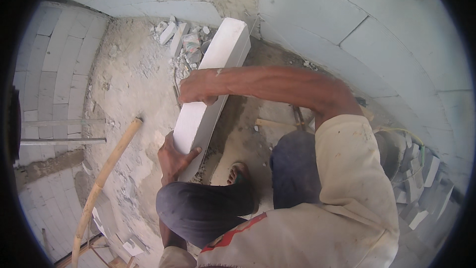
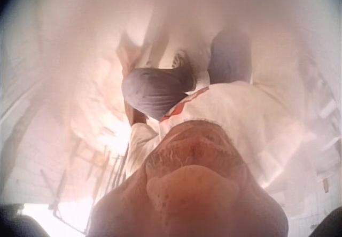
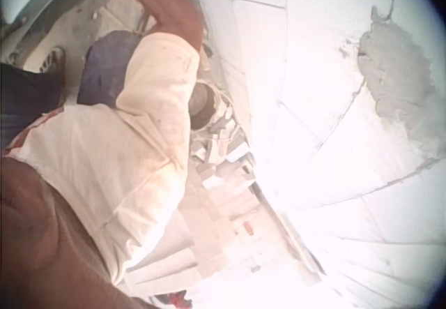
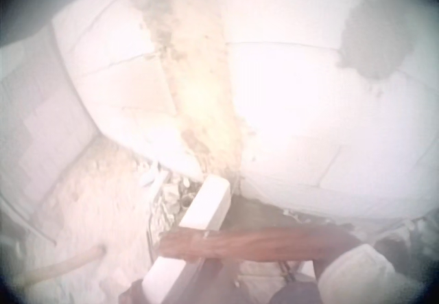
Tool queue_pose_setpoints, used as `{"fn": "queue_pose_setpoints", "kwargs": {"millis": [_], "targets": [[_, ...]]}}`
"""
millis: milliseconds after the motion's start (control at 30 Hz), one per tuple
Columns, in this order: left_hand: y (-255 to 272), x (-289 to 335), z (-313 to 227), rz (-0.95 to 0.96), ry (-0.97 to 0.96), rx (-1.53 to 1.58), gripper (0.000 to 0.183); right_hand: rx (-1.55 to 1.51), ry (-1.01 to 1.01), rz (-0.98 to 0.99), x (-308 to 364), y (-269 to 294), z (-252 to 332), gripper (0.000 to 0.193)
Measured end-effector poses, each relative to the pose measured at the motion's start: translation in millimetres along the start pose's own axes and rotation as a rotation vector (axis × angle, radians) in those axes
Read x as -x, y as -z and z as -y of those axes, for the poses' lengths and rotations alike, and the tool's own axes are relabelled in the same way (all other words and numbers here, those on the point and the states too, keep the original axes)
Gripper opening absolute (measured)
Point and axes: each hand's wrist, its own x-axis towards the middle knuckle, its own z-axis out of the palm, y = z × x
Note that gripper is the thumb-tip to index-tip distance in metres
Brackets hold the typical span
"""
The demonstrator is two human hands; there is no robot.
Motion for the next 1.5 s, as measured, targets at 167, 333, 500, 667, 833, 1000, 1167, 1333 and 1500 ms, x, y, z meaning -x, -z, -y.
{"fn": "queue_pose_setpoints", "kwargs": {"millis": [167, 333, 500, 667, 833, 1000, 1167, 1333, 1500], "targets": [[-7.9, -3.5, 0.8, -0.009, 0.007, 0.021, 0.095, 0.005, 0.010, 0.009, -1.8, -6.9, -6.7, 0.045], [-10.2, -4.8, 1.7, -0.040, -0.014, 0.027, 0.086, -0.183, -0.057, -0.470, 40.1, 2.0, -20.8, 0.054], [-13.2, -5.0, 7.4, -0.058, -0.035, 0.023, 0.086, -1.045, -1.000, -0.869, 83.8, 16.2, -69.6, 0.045], [-10.2, -5.9, 3.3, -0.038, -0.045, 0.021, 0.087, -1.695, -1.066, -1.199, 78.0, -11.1, -115.0, 0.034], [-7.2, -3.9, 2.5, -0.033, -0.049, 0.007, 0.086, -1.964, -1.025, -1.492, 70.8, -11.2, -146.0, 0.033], [-16.0, -9.6, -8.4, -0.012, -0.093, -0.003, 0.087, -2.050, -0.559, -1.226, 99.1, -18.1, -172.4, 0.032], [-8.6, 3.7, 4.9, -0.058, -0.044, -0.050, 0.088, -0.995, -0.475, -0.680, 68.6, 16.3, -26.8, 0.030], [-13.4, -1.1, 2.2, -0.051, -0.055, -0.022, 0.087, -0.128, -0.276, -0.626, 64.1, -40.7, -2.8, 0.066], [-16.2, -1.6, -5.7, -0.055, -0.079, -0.012, 0.086, 0.035, -0.288, -0.427, 55.1, -53.5, -50.9, 0.070]]}}
